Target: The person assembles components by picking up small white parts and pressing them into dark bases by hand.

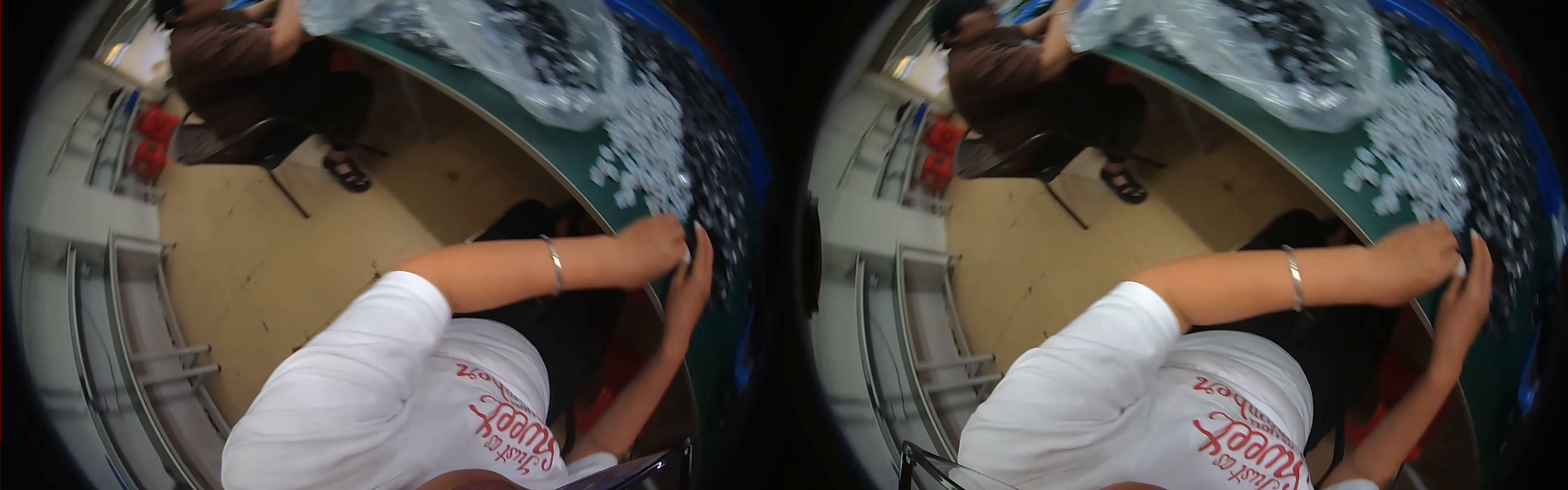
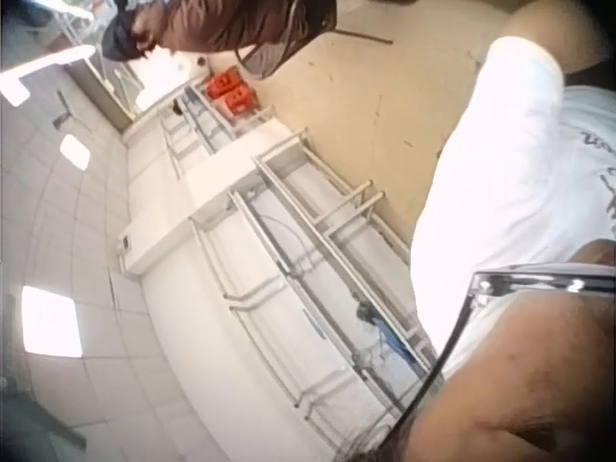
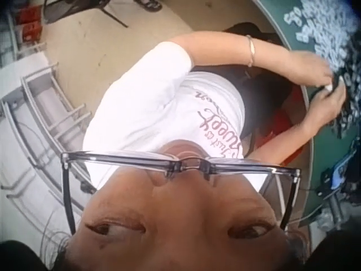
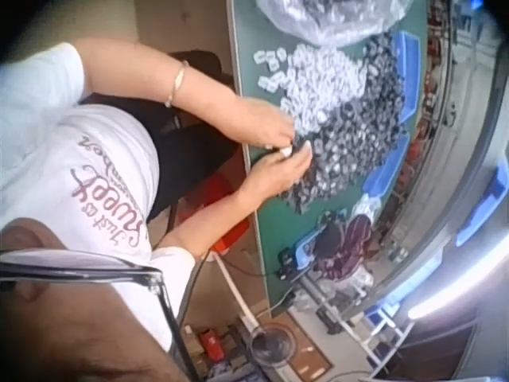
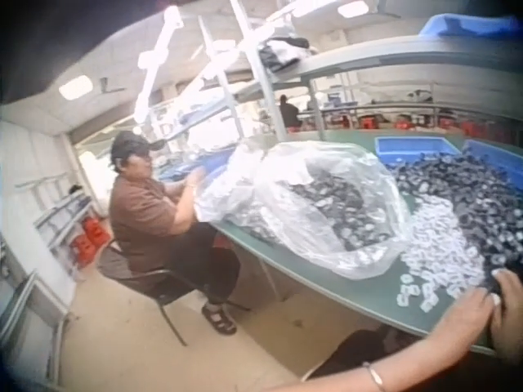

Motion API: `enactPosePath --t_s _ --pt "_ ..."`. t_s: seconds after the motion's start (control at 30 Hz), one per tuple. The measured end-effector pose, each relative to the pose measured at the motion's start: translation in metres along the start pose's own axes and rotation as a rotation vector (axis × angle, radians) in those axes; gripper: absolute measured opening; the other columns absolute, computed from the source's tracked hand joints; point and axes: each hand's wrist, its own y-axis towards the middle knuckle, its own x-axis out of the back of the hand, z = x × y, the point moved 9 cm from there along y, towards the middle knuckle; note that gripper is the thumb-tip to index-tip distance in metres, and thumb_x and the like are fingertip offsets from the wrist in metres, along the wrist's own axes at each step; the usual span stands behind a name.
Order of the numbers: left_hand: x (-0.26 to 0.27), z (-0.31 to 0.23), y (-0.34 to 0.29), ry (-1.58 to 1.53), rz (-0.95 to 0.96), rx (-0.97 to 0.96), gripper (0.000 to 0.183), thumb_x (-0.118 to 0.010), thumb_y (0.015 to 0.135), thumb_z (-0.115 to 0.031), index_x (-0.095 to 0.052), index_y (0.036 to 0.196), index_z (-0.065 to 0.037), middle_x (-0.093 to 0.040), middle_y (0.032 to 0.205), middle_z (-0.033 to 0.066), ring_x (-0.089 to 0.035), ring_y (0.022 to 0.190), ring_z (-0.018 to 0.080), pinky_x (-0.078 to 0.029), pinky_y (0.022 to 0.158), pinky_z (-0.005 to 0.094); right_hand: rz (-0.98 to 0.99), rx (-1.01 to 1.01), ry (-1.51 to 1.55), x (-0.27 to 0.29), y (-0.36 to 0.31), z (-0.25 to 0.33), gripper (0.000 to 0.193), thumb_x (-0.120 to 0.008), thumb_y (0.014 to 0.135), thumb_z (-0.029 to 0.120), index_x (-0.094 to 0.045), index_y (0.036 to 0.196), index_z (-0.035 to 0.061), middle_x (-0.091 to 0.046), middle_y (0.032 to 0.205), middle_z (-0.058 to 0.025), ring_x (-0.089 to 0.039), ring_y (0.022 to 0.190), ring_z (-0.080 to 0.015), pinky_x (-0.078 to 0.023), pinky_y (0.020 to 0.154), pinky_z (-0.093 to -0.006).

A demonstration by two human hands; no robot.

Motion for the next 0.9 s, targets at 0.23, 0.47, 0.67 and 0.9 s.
enactPosePath --t_s 0.23,0.47,0.67,0.9 --pt "-0.016 0.002 0.004 0.091 0.069 0.076 0.026 -0.065 0.066 -0.01 -0.062 0.088 0.004 -0.058 0.091 0.0143 -0.051 0.091 0.0272 -0.044 0.079 0.0317 0.026 -0.079 0.0 -0.005 -0.003 -0.007 0.045 -0.044 0.085 -0.009 -0.051 0.128 0.0018 -0.054 0.129 -0.0153 -0.052 0.119 -0.0316 -0.041 0.098 -0.0373" --pt "-0.026 0.001 0.008 0.138 0.141 0.104 0.026 -0.063 0.068 -0.011 -0.063 0.088 0.006 -0.057 0.091 0.0162 -0.05 0.093 0.0277 -0.044 0.079 0.0324 0.026 -0.119 0.075 -0.005 -0.002 -0.007 0.04 -0.046 0.088 -0.005 -0.051 0.128 0.0012 -0.054 0.128 -0.0143 -0.053 0.117 -0.0307 -0.043 0.094 -0.0357" --pt "-0.024 0.008 0.004 0.047 0.027 0.166 0.024 -0.062 0.071 -0.01 -0.058 0.088 0.007 -0.057 0.091 0.0171 -0.052 0.089 0.0274 -0.045 0.078 0.0327 -0.029 -0.091 0.024 0.0 -0.005 -0.007 0.041 -0.046 0.088 -0.004 -0.05 0.129 0.0017 -0.053 0.13 -0.013 -0.053 0.118 -0.0295 -0.042 0.095 -0.0354" --pt "0.0 -0.007 -0.033 -1.431 -0.056 0.768 0.018 -0.05 0.092 -0.013 -0.052 0.104 0.0 -0.057 0.09 0.0065 -0.059 0.065 0.0133 -0.047 0.056 0.0266 -0.091 -0.032 0.145 0.005 -0.005 -0.001 0.04 -0.046 0.089 -0.006 -0.05 0.128 0.0006 -0.053 0.129 -0.0136 -0.052 0.118 -0.0288 -0.042 0.094 -0.035"
